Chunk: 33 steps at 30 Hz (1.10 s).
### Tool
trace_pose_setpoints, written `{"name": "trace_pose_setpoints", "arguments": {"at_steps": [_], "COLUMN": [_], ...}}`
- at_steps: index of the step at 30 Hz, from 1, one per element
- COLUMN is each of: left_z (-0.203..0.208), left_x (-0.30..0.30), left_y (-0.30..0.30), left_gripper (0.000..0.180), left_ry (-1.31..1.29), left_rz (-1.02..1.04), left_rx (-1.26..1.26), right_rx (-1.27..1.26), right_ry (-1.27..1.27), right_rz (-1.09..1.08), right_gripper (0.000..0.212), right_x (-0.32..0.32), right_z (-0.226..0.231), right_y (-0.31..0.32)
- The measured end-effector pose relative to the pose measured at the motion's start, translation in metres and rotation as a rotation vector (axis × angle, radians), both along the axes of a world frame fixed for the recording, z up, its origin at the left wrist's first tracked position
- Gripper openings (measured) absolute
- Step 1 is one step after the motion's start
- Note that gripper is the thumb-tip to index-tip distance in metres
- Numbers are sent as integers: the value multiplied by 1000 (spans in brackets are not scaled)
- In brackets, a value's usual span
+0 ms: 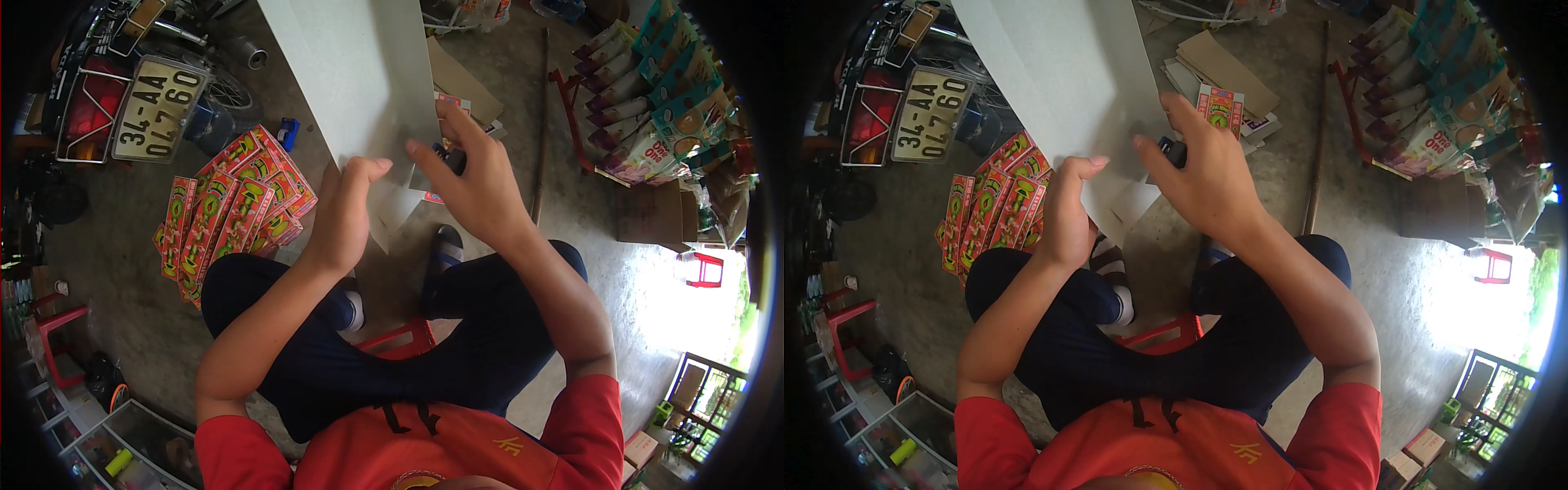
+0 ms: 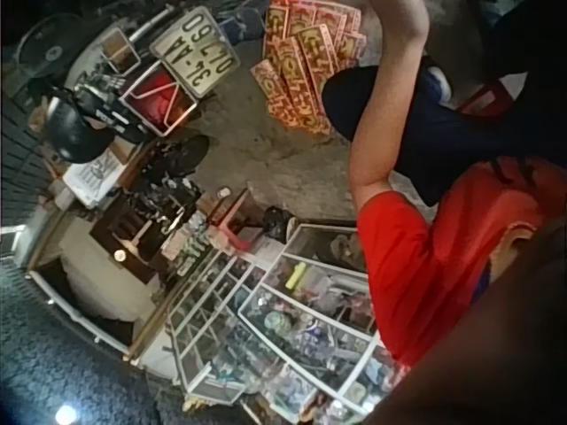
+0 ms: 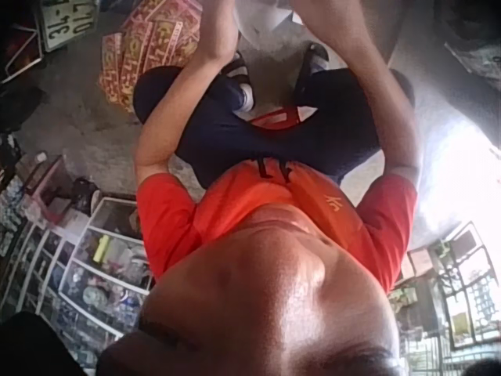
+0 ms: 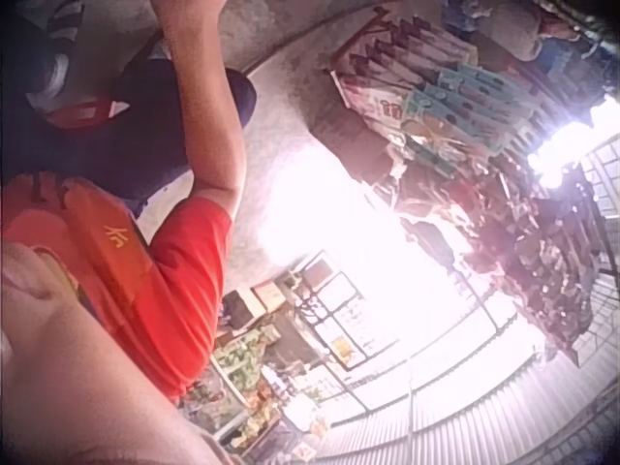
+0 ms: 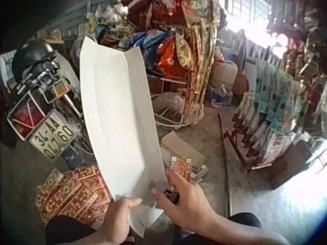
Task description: The recorder is folding and stapling cardboard to assemble product boxes.
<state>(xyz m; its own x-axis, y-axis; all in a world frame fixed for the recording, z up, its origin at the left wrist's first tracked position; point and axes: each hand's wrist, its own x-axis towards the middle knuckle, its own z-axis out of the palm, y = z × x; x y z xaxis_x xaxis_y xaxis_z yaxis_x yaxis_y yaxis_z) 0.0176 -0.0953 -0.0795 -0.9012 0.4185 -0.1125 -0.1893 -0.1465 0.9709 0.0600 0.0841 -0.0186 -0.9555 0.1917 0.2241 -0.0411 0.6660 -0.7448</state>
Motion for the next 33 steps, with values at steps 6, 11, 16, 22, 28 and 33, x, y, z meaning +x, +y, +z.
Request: {"name": "trace_pose_setpoints", "arguments": {"at_steps": [6, 11, 16, 22, 28, 33], "left_z": [29, 17, 29, 30, 22, 45], "left_x": [15, 18, 19, 14, -4, -5], "left_y": [8, 5, 9, 8, -1, 0], "left_gripper": [34, 39, 41, 39, 48, 52], "left_ry": [95, 313, 137, 41, -149, -382], "left_rz": [-93, -126, -150, -121, 45, 40], "left_rx": [114, 2, 91, 66, 186, 354], "right_rx": [40, 102, 146, 225, 286, 292], "right_ry": [-9, 1, 65, 97, -43, -16], "right_rz": [40, 57, 84, 123, 206, 271], "right_gripper": [53, 57, 65, 78, 90, 96], "right_x": [-1, 1, 6, 7, 6, 6], "right_z": [-11, -7, -9, -10, -3, -8], "right_y": [-5, -10, -12, -5, 11, 13]}}
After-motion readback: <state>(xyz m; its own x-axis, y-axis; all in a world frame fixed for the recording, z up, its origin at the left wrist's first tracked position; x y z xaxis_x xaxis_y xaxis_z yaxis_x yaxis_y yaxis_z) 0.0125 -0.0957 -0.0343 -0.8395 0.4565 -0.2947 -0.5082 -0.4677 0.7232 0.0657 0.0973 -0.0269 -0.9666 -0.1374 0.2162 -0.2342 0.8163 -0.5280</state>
